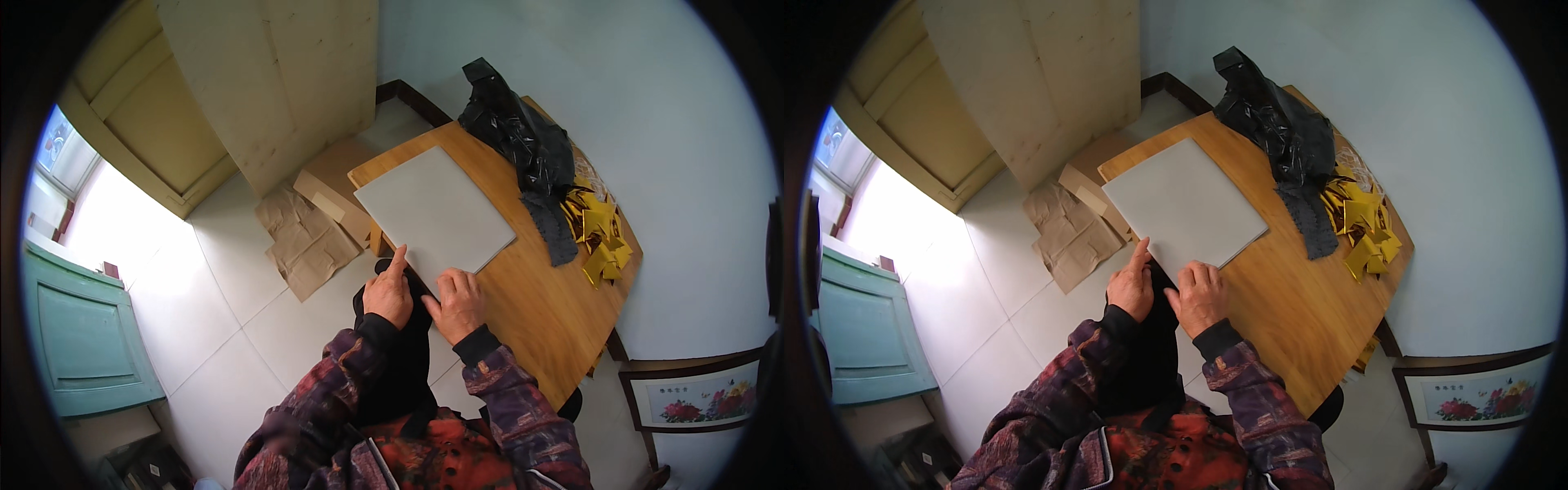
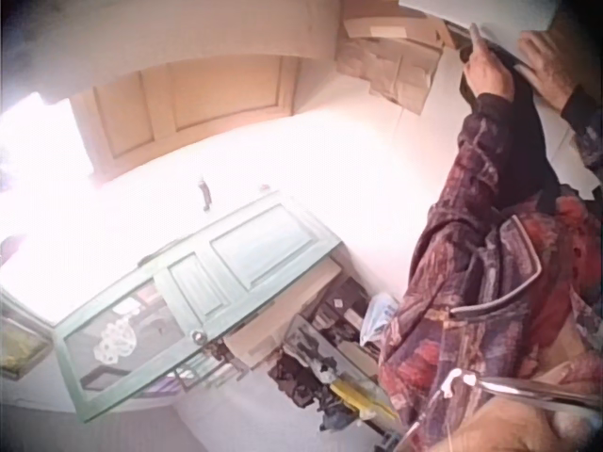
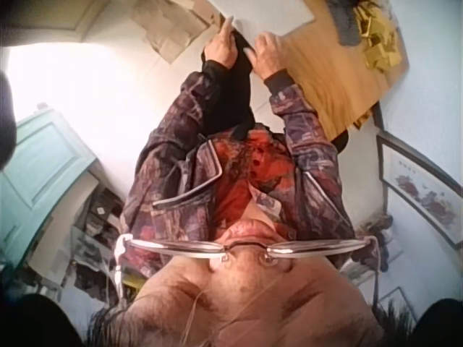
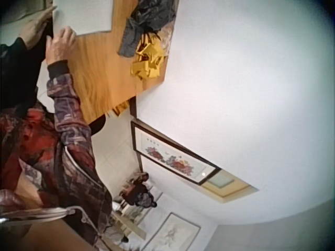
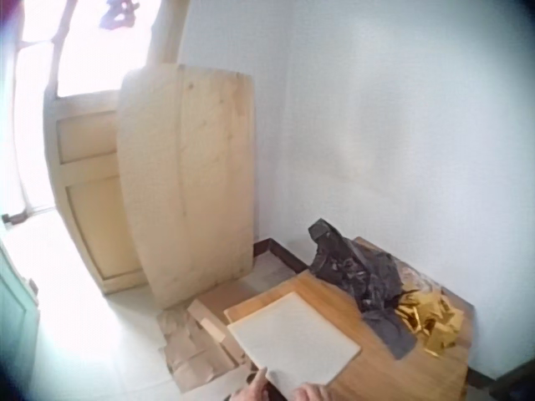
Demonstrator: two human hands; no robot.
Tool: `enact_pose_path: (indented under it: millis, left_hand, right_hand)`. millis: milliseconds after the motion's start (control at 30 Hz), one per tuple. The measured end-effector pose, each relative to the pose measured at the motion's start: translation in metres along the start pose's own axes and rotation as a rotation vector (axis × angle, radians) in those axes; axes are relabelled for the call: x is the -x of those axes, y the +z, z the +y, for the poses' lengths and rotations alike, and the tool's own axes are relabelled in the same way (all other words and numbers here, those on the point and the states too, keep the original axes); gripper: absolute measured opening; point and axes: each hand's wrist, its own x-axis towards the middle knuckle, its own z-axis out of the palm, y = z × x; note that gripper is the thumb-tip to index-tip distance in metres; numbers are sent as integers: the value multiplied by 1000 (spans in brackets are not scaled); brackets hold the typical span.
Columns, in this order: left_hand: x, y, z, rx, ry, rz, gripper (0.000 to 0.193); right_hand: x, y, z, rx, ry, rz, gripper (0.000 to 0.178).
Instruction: The person folds a small yellow sheet of paper into a triangular packet on a wooden table, then sets it aside. They then take a larger white sheet, fold it in half, and fold the resulting yellow sheet into a rectangular packet.
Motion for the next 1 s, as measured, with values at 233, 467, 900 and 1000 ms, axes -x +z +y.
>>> enact_pose_path:
  millis: [233,467,900,1000]
  left_hand:
    - [0,-1,-1,23,18,3,58]
    - [0,-1,0,6,61,29,58]
    - [0,-4,3,19,2,-3,58]
    - [0,-4,3,18,23,9,58]
  right_hand:
    - [-4,2,0,15,-6,19,18]
    - [-15,1,17,-190,108,-42,3]
    - [-27,-3,28,-724,436,-211,9]
    - [-26,-3,31,-761,415,-228,10]
